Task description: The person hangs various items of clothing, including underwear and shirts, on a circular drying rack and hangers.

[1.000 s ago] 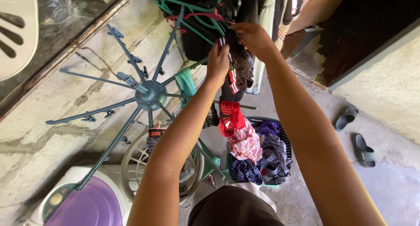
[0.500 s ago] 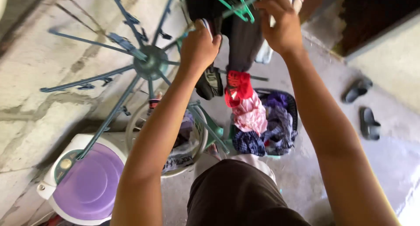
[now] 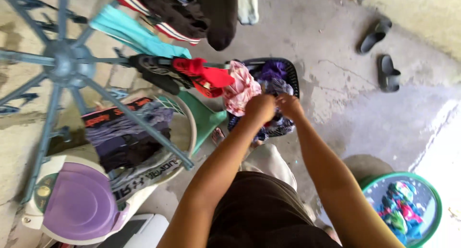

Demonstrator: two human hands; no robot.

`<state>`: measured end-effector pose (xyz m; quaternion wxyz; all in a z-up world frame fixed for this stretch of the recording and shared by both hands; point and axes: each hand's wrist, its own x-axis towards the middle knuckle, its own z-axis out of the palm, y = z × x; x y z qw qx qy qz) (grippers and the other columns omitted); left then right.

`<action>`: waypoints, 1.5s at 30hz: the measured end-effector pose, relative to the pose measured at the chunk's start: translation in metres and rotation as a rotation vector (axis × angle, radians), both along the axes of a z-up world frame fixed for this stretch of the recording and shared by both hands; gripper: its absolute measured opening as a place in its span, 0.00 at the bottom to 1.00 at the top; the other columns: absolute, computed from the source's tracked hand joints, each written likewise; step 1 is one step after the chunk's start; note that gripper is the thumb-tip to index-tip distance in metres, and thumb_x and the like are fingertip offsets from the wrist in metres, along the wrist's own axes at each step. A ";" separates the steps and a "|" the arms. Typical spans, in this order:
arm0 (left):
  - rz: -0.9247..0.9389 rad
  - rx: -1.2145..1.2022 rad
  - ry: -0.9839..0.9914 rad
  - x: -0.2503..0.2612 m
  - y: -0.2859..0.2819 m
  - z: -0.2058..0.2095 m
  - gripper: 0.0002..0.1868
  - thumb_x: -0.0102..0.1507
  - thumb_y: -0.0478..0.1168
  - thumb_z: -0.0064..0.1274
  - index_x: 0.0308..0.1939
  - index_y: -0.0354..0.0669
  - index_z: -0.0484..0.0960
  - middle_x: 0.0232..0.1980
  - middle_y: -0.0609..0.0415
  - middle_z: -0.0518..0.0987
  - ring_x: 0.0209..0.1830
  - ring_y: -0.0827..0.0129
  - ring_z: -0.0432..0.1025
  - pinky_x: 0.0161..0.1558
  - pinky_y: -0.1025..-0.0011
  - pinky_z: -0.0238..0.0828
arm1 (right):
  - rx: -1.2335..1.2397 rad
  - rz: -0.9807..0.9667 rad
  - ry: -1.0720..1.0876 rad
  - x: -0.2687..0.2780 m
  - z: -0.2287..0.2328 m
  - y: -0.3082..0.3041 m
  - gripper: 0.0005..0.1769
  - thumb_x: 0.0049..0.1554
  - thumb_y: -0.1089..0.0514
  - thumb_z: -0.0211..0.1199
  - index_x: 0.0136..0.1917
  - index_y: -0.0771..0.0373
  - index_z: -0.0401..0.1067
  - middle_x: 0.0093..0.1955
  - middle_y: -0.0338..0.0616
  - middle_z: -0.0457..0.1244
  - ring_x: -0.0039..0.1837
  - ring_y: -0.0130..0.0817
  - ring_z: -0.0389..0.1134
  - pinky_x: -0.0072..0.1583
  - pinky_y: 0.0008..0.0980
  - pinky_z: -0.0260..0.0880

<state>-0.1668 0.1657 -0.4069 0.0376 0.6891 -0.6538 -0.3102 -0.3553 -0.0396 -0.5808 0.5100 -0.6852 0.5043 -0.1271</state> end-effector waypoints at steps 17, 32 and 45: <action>0.176 -0.488 -0.394 0.015 -0.121 -0.076 0.31 0.56 0.41 0.60 0.63 0.45 0.72 0.67 0.42 0.69 0.61 0.47 0.67 0.59 0.50 0.65 | -0.522 -0.167 0.134 0.045 0.046 -0.024 0.05 0.58 0.67 0.60 0.46 0.65 0.76 0.49 0.52 0.68 0.54 0.53 0.67 0.60 0.47 0.66; 0.210 -0.206 -0.051 0.024 -0.099 -0.131 0.40 0.46 0.37 0.68 0.62 0.48 0.71 0.63 0.47 0.72 0.63 0.45 0.66 0.64 0.49 0.62 | -0.394 0.184 0.387 0.066 0.027 -0.080 0.19 0.51 0.58 0.69 0.57 0.55 0.74 0.55 0.47 0.69 0.60 0.51 0.69 0.59 0.53 0.66; 0.432 -0.521 0.488 0.013 -0.135 -0.082 0.46 0.54 0.39 0.67 0.73 0.38 0.61 0.68 0.34 0.67 0.67 0.43 0.65 0.64 0.58 0.66 | -0.185 0.236 -0.275 0.046 0.161 -0.014 0.20 0.46 0.72 0.68 0.51 0.65 0.70 0.50 0.47 0.67 0.55 0.40 0.69 0.58 0.38 0.69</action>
